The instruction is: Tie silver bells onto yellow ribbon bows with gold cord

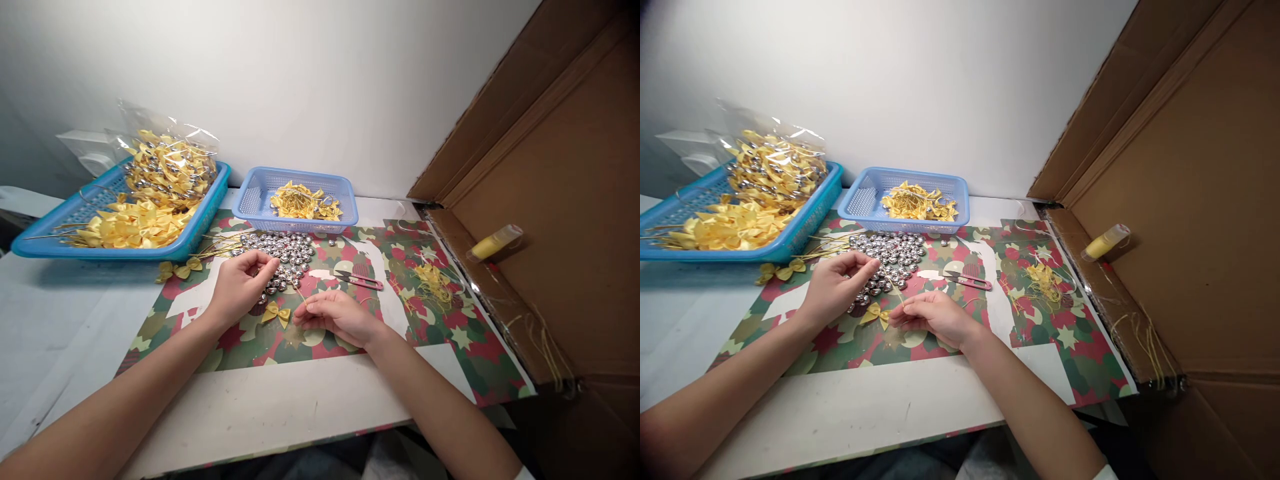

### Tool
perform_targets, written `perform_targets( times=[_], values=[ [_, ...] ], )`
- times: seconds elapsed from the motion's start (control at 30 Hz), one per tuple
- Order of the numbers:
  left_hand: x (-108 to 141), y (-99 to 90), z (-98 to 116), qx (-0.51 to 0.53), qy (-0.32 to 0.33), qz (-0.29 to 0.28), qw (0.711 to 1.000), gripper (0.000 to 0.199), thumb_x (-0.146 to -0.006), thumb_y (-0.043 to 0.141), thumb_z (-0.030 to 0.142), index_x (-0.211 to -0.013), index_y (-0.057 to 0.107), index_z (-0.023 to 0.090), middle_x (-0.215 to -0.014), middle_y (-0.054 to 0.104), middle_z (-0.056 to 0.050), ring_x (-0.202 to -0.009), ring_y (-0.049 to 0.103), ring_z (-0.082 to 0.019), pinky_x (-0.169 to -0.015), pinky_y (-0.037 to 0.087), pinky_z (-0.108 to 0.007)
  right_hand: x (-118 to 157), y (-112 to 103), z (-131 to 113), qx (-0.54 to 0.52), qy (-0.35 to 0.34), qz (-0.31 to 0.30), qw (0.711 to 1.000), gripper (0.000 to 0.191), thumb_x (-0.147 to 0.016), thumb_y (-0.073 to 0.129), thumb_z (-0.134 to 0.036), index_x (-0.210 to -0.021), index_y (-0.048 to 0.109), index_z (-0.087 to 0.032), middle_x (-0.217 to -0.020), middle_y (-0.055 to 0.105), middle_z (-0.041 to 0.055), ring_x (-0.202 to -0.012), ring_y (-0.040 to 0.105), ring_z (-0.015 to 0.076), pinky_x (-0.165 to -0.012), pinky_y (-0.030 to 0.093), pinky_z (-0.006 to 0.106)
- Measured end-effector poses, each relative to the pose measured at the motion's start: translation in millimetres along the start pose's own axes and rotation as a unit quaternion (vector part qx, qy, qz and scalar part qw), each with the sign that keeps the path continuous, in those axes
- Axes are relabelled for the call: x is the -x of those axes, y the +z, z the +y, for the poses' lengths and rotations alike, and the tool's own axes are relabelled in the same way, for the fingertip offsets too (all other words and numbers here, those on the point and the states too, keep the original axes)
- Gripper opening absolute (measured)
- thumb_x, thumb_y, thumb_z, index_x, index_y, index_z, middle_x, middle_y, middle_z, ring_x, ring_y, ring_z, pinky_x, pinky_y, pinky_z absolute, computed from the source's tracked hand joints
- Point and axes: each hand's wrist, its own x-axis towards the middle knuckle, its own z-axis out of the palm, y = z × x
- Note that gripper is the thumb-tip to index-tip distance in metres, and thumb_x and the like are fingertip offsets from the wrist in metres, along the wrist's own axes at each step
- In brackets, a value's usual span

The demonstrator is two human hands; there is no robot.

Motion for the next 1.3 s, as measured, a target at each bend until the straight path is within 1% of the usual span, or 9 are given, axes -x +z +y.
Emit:
perform_targets(
  times=[0.23,0.33,0.43,0.57,0.8,0.9,1.03,1.2,1.3],
  values=[
    [0.4,-0.7,-1.2,-0.007,0.018,-0.012,1.0,0.025,-0.075,0.06,0.04,-0.064,0.06,0.017,-0.053,0.053,0.003,-0.048,0.044,-0.01,-0.045,0.035,-0.02,-1.2,-1.8,1.0,-0.015,-0.005,-0.013,1.0,0.024,-0.061,0.06,-0.023,-0.076,0.075,-0.012,-0.081,0.072,0.0076,-0.082,0.066,0.0168,-0.082,0.048,0.032],
    [1.1,-1.4,-1.4,-0.009,0.022,-0.015,1.0,0.024,-0.076,0.059,0.039,-0.064,0.06,0.018,-0.053,0.054,0.003,-0.048,0.045,-0.01,-0.046,0.035,-0.021,-2.0,-2.8,1.5,-0.023,-0.003,-0.021,1.0,0.025,-0.065,0.058,-0.024,-0.076,0.075,-0.011,-0.081,0.072,0.0085,-0.083,0.066,0.0173,-0.084,0.048,0.033],
    [1.5,-1.6,-0.3,-0.008,0.024,-0.018,1.0,0.024,-0.076,0.059,0.039,-0.065,0.06,0.018,-0.052,0.055,0.003,-0.047,0.046,-0.01,-0.046,0.036,-0.021,-2.4,-2.4,1.5,-0.027,0.001,-0.021,0.999,0.028,-0.071,0.061,-0.033,-0.077,0.075,-0.01,-0.081,0.072,0.009,-0.082,0.066,0.0173,-0.082,0.048,0.032],
    [2.2,-1.4,2.7,-0.003,0.027,-0.016,0.999,0.022,-0.076,0.059,0.037,-0.064,0.06,0.018,-0.052,0.054,0.003,-0.048,0.045,-0.01,-0.047,0.036,-0.021,-1.8,0.1,0.9,-0.02,0.003,0.0,1.0,0.031,-0.067,0.072,-0.042,-0.073,0.074,-0.011,-0.077,0.071,0.0071,-0.077,0.065,0.0145,-0.077,0.049,0.028],
    [2.9,-1.7,4.2,0.001,0.034,-0.017,0.999,0.021,-0.076,0.06,0.036,-0.064,0.059,0.019,-0.054,0.055,0.002,-0.049,0.045,-0.011,-0.049,0.037,-0.022,0.6,3.8,-1.6,0.003,-0.011,0.016,1.0,0.025,-0.063,0.072,-0.038,-0.064,0.073,-0.013,-0.073,0.069,0.0049,-0.071,0.062,0.0124,-0.076,0.05,0.027],
    [2.1,-1.8,3.0,-0.005,0.031,-0.011,0.999,0.022,-0.076,0.06,0.036,-0.063,0.059,0.019,-0.054,0.054,0.003,-0.05,0.045,-0.011,-0.049,0.036,-0.022,0.7,4.6,-2.3,0.009,-0.02,0.02,1.0,0.019,-0.061,0.068,-0.032,-0.057,0.071,-0.014,-0.071,0.068,0.0045,-0.071,0.061,0.013,-0.072,0.05,0.025],
    [2.4,-1.5,1.6,-0.008,0.025,-0.023,0.999,0.024,-0.077,0.059,0.038,-0.063,0.057,0.019,-0.052,0.049,0.004,-0.048,0.042,-0.01,-0.046,0.032,-0.021,0.1,4.2,-1.9,0.018,-0.023,0.023,0.999,0.018,-0.059,0.063,-0.03,-0.049,0.066,-0.015,-0.07,0.067,0.0043,-0.07,0.06,0.0135,-0.07,0.049,0.025],
    [3.3,-0.9,1.1,-0.03,0.042,-0.003,0.999,0.025,-0.08,0.057,0.036,-0.062,0.052,0.019,-0.05,0.037,0.007,-0.047,0.034,-0.009,-0.048,0.028,-0.022,0.1,1.8,-1.3,0.028,-0.031,0.015,0.999,0.02,-0.061,0.061,-0.029,-0.048,0.064,-0.014,-0.071,0.066,0.0049,-0.069,0.059,0.0133,-0.069,0.048,0.026],
    [0.5,-2.9,-1.1,-0.032,0.046,0.0,0.998,0.024,-0.081,0.056,0.035,-0.063,0.05,0.019,-0.052,0.038,0.007,-0.049,0.034,-0.009,-0.05,0.028,-0.022,0.6,0.9,-0.7,0.036,-0.034,0.014,0.999,0.021,-0.062,0.061,-0.028,-0.047,0.063,-0.014,-0.073,0.066,0.0052,-0.071,0.059,0.0135,-0.07,0.047,0.026]
  ],
)
